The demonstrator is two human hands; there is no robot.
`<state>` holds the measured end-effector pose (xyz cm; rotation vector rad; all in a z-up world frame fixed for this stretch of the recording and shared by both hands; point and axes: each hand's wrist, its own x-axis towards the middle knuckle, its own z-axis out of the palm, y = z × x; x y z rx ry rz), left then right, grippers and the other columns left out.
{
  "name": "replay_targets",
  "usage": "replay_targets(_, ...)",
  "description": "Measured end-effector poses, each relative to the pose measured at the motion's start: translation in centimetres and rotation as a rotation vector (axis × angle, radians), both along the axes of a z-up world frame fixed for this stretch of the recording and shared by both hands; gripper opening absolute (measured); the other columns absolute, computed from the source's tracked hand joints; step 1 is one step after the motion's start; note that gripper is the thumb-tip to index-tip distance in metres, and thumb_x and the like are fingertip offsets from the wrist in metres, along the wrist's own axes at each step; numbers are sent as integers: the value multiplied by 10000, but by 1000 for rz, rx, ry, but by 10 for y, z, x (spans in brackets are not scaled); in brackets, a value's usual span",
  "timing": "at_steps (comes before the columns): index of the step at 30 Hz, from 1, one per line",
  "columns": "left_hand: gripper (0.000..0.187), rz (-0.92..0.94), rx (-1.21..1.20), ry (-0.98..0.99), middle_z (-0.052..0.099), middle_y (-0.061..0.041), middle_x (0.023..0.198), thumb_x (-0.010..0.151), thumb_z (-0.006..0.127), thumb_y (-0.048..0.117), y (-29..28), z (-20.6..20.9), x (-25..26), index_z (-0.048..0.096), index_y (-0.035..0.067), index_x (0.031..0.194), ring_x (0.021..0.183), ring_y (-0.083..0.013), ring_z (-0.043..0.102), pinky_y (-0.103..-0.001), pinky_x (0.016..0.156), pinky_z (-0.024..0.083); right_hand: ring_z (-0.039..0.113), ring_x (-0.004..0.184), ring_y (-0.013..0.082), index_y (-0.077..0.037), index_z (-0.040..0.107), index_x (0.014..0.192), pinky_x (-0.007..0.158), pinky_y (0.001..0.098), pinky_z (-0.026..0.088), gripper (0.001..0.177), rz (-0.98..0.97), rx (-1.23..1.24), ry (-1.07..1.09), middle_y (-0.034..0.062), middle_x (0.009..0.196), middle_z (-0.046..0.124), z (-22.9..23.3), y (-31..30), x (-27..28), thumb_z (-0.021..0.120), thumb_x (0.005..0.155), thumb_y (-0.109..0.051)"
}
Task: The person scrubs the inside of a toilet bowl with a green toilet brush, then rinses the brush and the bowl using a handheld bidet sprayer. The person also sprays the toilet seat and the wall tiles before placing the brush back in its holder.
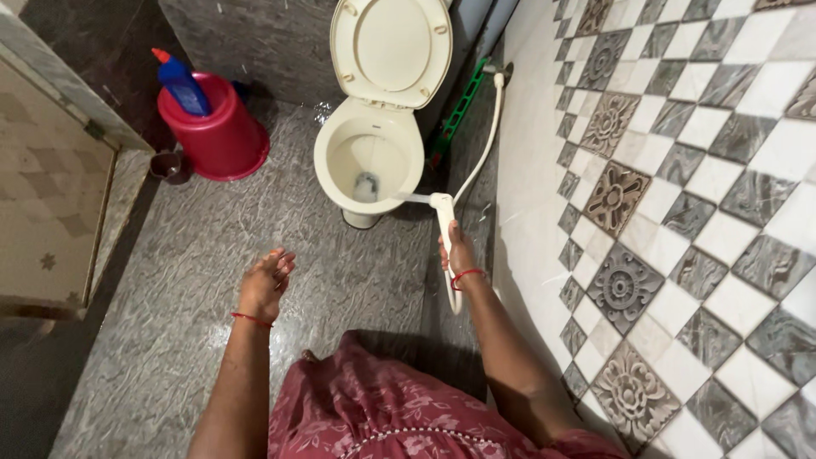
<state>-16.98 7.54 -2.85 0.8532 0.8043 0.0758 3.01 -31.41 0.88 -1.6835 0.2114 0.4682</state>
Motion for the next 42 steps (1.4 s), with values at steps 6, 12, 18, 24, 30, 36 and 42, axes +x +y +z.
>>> replay_targets(6,309,13,-13,-17,719,-17,1213,1035,559,309,23,-11,-2,640,164,1294,985,-79,642,-223,794,465,459,422,109,-67,612,884,404,279,397,708,114,-67,-9,0,552,504,16,41,-26,414,943,-744)
replay_targets(12,285,-53,28,-22,746,-6,1169,1035,533,318,56,-1,-7,653,163,1242,975,-86,654,-259,778,458,461,429,102,-58,603,907,406,275,397,688,132,59,-171,-8,576,505,26,89,-30,419,971,-717)
replay_targets(18,277,-36,9,-16,727,4,1187,1043,554,333,108,2,-36,654,181,1252,991,-75,631,-254,824,444,540,524,196,-62,627,950,494,363,431,624,253,-246,-348,68,632,570,4,136,-39,426,1031,-647)
replay_targets(24,285,-67,-5,-39,736,4,1180,1031,536,326,137,-10,-51,659,193,1251,991,-70,643,-255,828,449,689,879,442,-130,652,1160,741,553,524,603,680,-889,-505,205,919,722,-19,171,-99,418,984,-657)
replay_targets(30,277,-66,-7,-47,732,4,1184,1036,548,333,152,-14,-65,645,186,1249,986,-80,636,-260,825,460,687,947,434,-148,684,1157,797,550,528,582,859,-1020,-514,191,1002,727,-18,227,-151,465,974,-655)
replay_targets(36,282,-70,-3,-35,726,3,1170,1032,556,346,168,-15,-86,657,184,1241,1005,-74,650,-256,827,444,689,986,399,-133,691,1132,835,528,528,527,921,-1023,-472,176,1044,730,-5,258,-166,521,971,-605)
replay_targets(42,264,-39,-12,6,733,12,1176,1032,568,346,170,-12,-99,661,196,1228,999,-79,626,-263,834,437,687,998,389,-110,666,1173,871,511,517,546,927,-1087,-335,187,1045,731,-2,245,-173,501,999,-600)
